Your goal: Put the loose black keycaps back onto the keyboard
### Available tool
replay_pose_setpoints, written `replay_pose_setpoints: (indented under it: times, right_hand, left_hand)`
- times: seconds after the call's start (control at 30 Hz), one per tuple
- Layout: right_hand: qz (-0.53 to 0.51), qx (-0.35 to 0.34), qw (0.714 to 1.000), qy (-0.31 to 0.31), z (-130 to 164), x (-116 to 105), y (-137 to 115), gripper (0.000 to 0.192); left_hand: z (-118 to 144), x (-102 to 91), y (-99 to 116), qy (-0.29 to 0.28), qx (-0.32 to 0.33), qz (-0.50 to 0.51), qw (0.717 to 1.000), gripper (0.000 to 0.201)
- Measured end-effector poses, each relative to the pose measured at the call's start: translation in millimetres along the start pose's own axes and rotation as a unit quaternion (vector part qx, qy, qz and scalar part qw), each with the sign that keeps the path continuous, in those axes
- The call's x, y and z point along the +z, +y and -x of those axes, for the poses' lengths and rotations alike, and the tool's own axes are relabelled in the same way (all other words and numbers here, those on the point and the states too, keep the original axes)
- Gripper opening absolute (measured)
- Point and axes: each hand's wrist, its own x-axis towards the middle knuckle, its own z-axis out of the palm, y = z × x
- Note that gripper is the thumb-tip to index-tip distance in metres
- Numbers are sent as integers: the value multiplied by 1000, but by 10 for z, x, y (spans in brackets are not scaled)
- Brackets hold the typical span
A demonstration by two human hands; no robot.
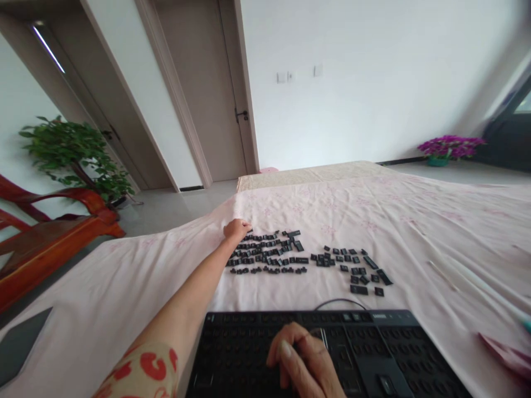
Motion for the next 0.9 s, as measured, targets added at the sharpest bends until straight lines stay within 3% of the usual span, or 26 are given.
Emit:
replay_pose_setpoints:
  times: [0.1,0.2,0.33,0.4,0.5,0.63,0.9]
  right_hand:
    - [-37,-3,999,9,9,-50,-75,39]
    - [-58,2,998,10,60,-95,-60,33]
    - [-32,-11,999,9,225,-176,-34,29]
    - [-12,-28,999,11,319,-209,-40,28]
    - [-8,-55,998,8,430,-210,-72,27]
    - [-4,-66,998,-9,475,-118,-113,27]
    - [77,-70,992,-71,366,90,-74,28]
  left_hand:
    - [220,-135,40,10,36,17,999,33]
    - [656,-283,39,0,92,57,994,30]
    - [1633,-469,14,-21,284,170,943,20]
    - [2138,-509,-17,-46,317,205,925,19]
    - [2690,-483,-114,-72,318,205,923,13]
    - [3029,-397,-299,-84,281,186,938,12]
    - [3260,-273,-486,-76,279,114,951,33]
